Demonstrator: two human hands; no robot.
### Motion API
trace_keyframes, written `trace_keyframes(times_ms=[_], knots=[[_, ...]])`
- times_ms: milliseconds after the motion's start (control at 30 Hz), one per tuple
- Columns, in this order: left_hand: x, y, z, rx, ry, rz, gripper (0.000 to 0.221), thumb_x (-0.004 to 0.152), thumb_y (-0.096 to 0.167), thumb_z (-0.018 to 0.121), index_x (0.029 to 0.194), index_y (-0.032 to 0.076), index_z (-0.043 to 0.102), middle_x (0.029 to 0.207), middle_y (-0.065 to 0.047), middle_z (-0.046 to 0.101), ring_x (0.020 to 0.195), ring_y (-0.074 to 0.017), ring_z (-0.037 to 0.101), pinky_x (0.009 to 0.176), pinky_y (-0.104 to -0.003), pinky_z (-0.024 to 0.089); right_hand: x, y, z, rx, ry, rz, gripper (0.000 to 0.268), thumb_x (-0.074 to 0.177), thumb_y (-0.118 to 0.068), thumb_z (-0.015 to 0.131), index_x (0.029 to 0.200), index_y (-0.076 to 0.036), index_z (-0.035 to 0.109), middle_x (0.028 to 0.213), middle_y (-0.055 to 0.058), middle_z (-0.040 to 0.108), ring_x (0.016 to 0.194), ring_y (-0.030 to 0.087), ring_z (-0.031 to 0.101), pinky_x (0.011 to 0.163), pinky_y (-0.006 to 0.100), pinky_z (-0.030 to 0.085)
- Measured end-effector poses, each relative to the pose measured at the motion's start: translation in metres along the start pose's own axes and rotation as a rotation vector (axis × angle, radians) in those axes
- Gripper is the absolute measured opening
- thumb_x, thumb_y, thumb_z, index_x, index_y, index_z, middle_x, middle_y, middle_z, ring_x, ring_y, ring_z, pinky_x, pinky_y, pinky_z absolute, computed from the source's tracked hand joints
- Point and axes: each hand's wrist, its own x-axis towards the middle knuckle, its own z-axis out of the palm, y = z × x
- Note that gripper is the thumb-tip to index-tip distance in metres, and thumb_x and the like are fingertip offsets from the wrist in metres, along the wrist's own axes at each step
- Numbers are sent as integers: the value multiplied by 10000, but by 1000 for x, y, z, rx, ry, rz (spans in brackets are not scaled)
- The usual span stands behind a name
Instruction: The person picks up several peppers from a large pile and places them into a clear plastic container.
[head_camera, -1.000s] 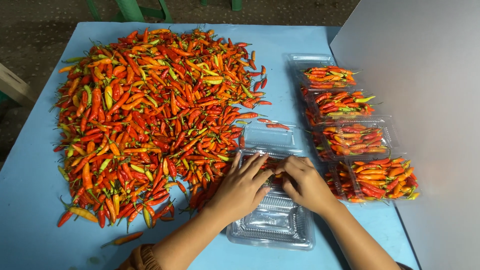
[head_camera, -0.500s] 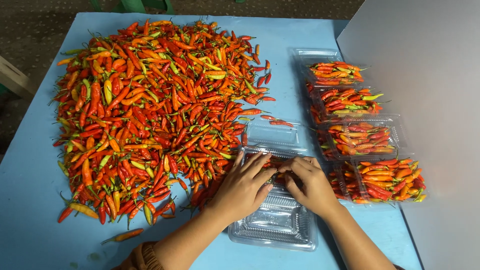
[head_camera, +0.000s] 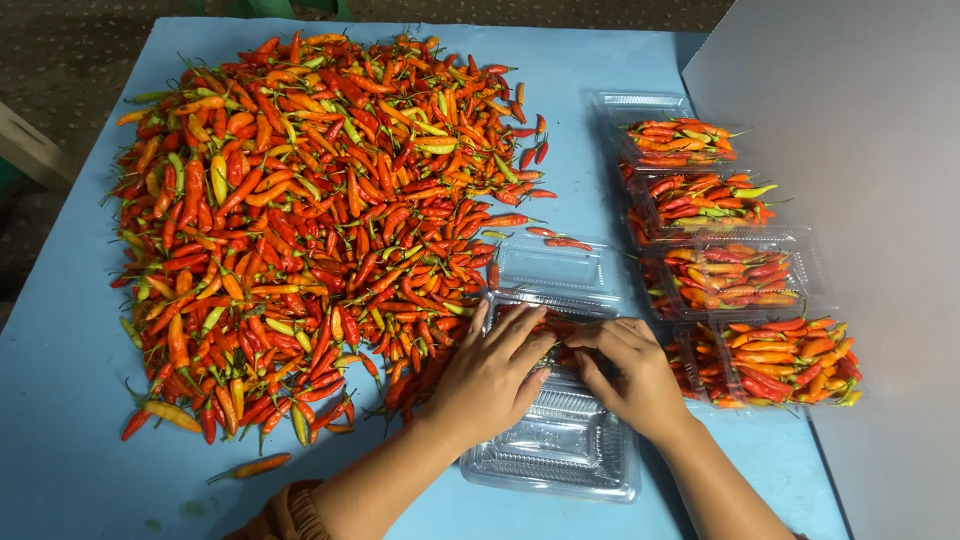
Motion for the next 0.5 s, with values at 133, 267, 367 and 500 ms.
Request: trace_keyframes(times_ms=[133, 267, 367, 500], knots=[[-2, 0, 2, 0, 62, 16, 349, 998, 266, 563, 1263, 65, 667, 1379, -211, 597, 1360, -377, 528, 1152, -680, 245, 2, -6, -3, -17, 13, -31, 100, 876, -105, 696, 944, -138, 761, 841, 16, 761, 838, 270, 743, 827, 394, 524], [1, -1, -3, -8, 186, 6, 304, 1003, 272, 548, 1201, 84, 683, 1311, -150, 633, 1310, -325, 575, 1140, -586, 349, 21, -30, -8, 24, 7, 3, 159, 892, -101, 683, 1020, -147, 763, 928, 14, 762, 924, 265, 736, 841, 374, 530], [2, 0, -6, 1, 256, 14, 234, 972, 247, 587, 1035, 56, 707, 1238, -152, 666, 1254, -322, 615, 1124, -546, 404, 62, -71, -11, 96, -94, 27, 247, 831, -36, 697, 1073, -85, 711, 985, 99, 743, 950, 363, 722, 827, 457, 550], [-8, -13, 9, -5, 211, -31, 224, 904, 241, 604, 767, 98, 709, 767, -92, 687, 854, -311, 711, 849, -475, 575, 121, -91, 20, 65, -395, -26, 429, 817, -44, 704, 1229, -24, 586, 1182, 226, 651, 992, 478, 705, 811, 542, 605]])
